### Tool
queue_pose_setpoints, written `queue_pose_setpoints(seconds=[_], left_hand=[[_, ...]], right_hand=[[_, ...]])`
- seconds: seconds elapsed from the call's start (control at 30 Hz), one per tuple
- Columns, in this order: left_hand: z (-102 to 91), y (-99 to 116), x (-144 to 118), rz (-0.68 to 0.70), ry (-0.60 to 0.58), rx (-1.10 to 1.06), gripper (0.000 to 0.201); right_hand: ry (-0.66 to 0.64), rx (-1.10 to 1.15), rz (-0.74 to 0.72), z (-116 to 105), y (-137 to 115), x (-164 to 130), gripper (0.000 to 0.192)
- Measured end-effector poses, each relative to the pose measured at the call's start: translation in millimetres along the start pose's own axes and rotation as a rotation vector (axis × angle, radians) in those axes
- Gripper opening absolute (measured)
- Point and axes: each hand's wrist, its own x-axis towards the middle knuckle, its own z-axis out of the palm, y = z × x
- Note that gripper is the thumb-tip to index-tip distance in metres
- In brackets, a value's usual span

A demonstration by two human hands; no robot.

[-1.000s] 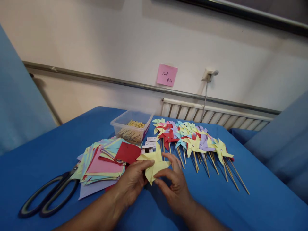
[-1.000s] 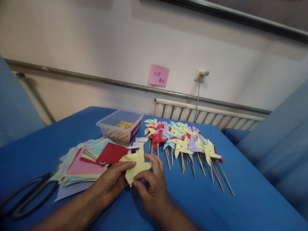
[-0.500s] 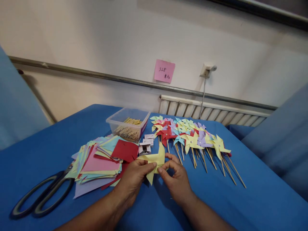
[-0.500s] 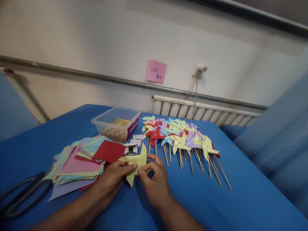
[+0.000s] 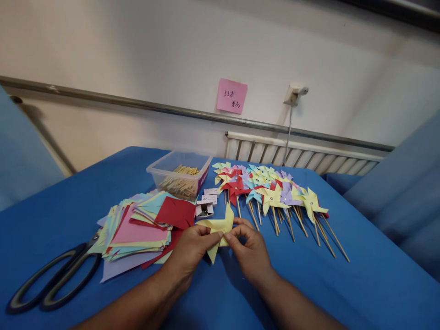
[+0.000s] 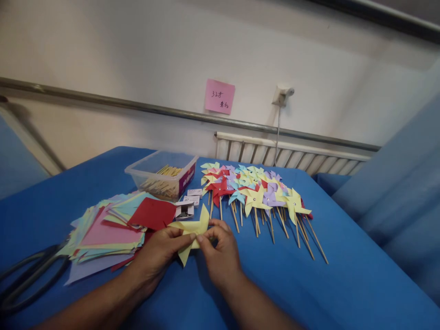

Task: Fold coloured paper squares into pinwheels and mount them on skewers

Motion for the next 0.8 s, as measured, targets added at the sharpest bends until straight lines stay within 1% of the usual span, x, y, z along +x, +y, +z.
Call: queue_pose_setpoints(seconds=[0.2, 0.3, 0.47, 0.63, 0.73, 0.8], left_hand=[[-1.2, 1.2, -1.6, 0.033, -0.028, -0.040, 0.029], [-1.1, 1.8, -2.1, 0.042, -0.048, -0.053, 0.029], [-0.1, 0.3, -1.4, 0.014, -0.013, -0.045, 0.028], [-0.8, -2.2, 0.4, 0.019, -0.008, -0.048, 0.030], [-1.3, -1.0, 0.0, 0.029, -0.003, -0.042, 0.029], [-1.4, 0.3, -1.2, 0.037, -0.007, -0.048, 0.027]], right_hand=[[-0.018, 0.022, -0.029, -1.1, -2.3, -1.5, 0.006], [-0.006, 0.020, -0.036, -1.1, -1.8, -2.3, 0.007], [-0.001, -0.005, -0.051, -0.2, -1.6, -3.0, 0.008], [0.006, -0.018, -0.048, 0.7, -0.6, -2.5, 0.009], [-0.014, 0.019, -0.049, 1.7, 0.4, -2.4, 0.008], [-0.002, 0.103, -0.029, 2.8, 0.5, -2.6, 0.004]])
